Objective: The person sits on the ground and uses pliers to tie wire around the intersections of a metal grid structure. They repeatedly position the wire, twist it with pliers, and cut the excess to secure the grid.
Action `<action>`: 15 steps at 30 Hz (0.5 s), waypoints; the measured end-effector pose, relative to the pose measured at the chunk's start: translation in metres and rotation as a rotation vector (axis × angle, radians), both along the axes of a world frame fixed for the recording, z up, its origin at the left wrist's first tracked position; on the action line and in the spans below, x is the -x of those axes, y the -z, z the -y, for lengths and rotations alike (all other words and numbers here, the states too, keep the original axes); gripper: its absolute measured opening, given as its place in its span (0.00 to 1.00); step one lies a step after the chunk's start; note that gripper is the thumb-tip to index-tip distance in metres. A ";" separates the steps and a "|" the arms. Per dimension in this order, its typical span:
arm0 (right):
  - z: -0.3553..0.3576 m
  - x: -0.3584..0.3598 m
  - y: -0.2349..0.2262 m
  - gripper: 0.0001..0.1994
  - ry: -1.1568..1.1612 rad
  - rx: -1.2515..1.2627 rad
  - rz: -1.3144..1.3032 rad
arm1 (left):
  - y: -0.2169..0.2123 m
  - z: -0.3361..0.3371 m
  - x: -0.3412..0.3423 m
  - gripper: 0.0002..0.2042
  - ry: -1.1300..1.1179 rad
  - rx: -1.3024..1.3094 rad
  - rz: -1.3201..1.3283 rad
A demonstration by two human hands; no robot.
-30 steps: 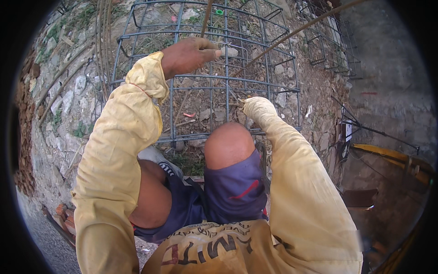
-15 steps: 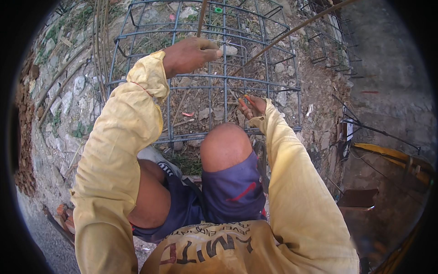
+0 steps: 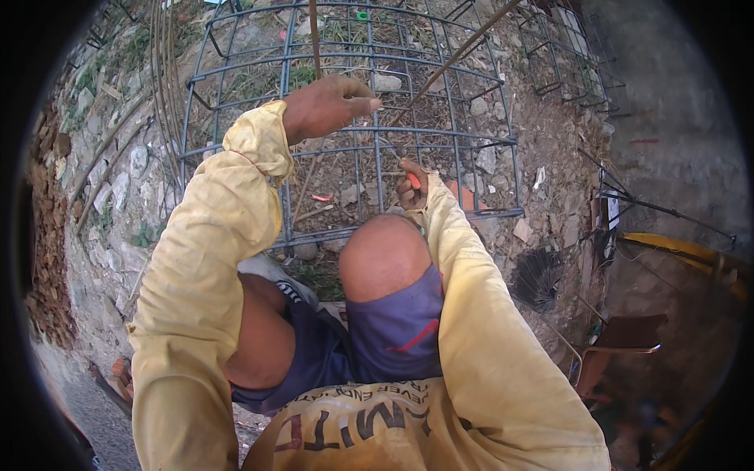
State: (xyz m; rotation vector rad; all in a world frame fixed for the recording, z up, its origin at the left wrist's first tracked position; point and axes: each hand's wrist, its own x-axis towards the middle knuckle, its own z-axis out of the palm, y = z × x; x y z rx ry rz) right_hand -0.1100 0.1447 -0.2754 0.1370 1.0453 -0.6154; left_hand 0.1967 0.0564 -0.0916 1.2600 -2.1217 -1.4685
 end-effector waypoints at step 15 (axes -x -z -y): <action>-0.012 0.019 0.018 0.07 0.642 -0.066 0.726 | 0.033 -0.017 0.063 0.25 0.028 -0.123 0.040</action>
